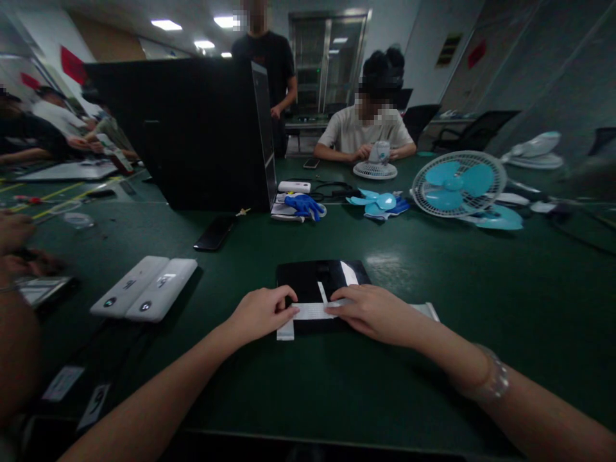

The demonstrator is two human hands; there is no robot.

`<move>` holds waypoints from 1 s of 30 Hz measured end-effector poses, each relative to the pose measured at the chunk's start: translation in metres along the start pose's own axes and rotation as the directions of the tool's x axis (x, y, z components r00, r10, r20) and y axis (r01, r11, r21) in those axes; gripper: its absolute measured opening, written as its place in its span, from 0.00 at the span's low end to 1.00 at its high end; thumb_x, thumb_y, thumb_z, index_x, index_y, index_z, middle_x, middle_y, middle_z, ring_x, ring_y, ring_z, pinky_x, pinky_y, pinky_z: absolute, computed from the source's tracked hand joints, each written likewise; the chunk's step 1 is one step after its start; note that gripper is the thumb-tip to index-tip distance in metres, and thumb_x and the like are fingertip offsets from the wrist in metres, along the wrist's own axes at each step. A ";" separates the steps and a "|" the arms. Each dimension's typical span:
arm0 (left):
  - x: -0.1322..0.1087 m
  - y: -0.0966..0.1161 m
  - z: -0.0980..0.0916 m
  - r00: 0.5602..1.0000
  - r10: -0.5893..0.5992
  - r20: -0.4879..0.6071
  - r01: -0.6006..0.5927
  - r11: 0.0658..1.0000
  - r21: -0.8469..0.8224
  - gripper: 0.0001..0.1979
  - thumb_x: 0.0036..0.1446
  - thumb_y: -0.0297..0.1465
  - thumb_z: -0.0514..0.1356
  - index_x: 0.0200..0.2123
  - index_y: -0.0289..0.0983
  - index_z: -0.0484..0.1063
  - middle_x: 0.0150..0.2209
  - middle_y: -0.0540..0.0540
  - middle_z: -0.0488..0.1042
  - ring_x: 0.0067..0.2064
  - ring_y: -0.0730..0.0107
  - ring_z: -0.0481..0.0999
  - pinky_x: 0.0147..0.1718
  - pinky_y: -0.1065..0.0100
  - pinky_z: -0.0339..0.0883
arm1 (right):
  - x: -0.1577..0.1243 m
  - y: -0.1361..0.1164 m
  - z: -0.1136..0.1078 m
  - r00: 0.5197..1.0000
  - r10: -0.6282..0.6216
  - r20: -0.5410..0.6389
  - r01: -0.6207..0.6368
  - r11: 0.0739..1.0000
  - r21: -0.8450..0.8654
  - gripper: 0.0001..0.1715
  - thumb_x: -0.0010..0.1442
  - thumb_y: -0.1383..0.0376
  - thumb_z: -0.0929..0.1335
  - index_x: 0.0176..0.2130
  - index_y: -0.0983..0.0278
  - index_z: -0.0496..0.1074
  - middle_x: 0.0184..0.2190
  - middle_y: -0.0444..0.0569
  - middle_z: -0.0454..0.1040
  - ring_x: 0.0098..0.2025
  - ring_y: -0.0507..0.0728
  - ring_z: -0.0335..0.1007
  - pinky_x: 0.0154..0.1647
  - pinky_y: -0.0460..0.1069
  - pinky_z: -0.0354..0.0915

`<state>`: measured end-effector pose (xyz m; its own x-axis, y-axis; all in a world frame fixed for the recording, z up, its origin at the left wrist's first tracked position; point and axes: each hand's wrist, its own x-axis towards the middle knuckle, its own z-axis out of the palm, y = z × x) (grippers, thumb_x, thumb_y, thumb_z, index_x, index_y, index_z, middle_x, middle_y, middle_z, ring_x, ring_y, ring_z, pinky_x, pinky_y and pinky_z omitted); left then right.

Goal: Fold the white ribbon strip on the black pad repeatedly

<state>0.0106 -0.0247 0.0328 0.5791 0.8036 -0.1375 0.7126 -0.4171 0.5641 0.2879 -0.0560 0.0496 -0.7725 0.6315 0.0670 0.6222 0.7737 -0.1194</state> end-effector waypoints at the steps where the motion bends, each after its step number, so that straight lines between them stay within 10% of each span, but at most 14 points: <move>1: 0.000 0.001 0.001 1.000 0.004 -0.006 -0.003 1.000 0.021 0.14 0.60 0.41 0.55 0.45 0.42 0.71 0.27 0.53 0.73 0.27 0.71 0.70 0.24 0.71 0.54 | 0.000 -0.001 -0.001 1.000 0.003 0.003 -0.003 1.000 0.004 0.21 0.63 0.65 0.63 0.55 0.55 0.70 0.50 0.50 0.70 0.46 0.57 0.68 0.45 0.54 0.64; 30: 0.006 -0.016 0.001 0.971 -0.079 -0.226 0.025 0.972 -0.234 0.19 0.62 0.48 0.50 0.35 0.38 0.68 0.27 0.51 0.71 0.28 0.71 0.69 0.25 0.71 0.56 | 0.003 -0.012 -0.007 0.996 -0.040 -0.080 0.047 0.995 0.088 0.17 0.61 0.62 0.65 0.48 0.60 0.73 0.47 0.53 0.72 0.51 0.58 0.66 0.54 0.58 0.59</move>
<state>0.0034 -0.0133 0.0219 0.4162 0.9092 0.0056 0.6144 -0.2858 0.7354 0.2795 -0.0630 0.0586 -0.7842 0.6019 0.1509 0.5714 0.7952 -0.2029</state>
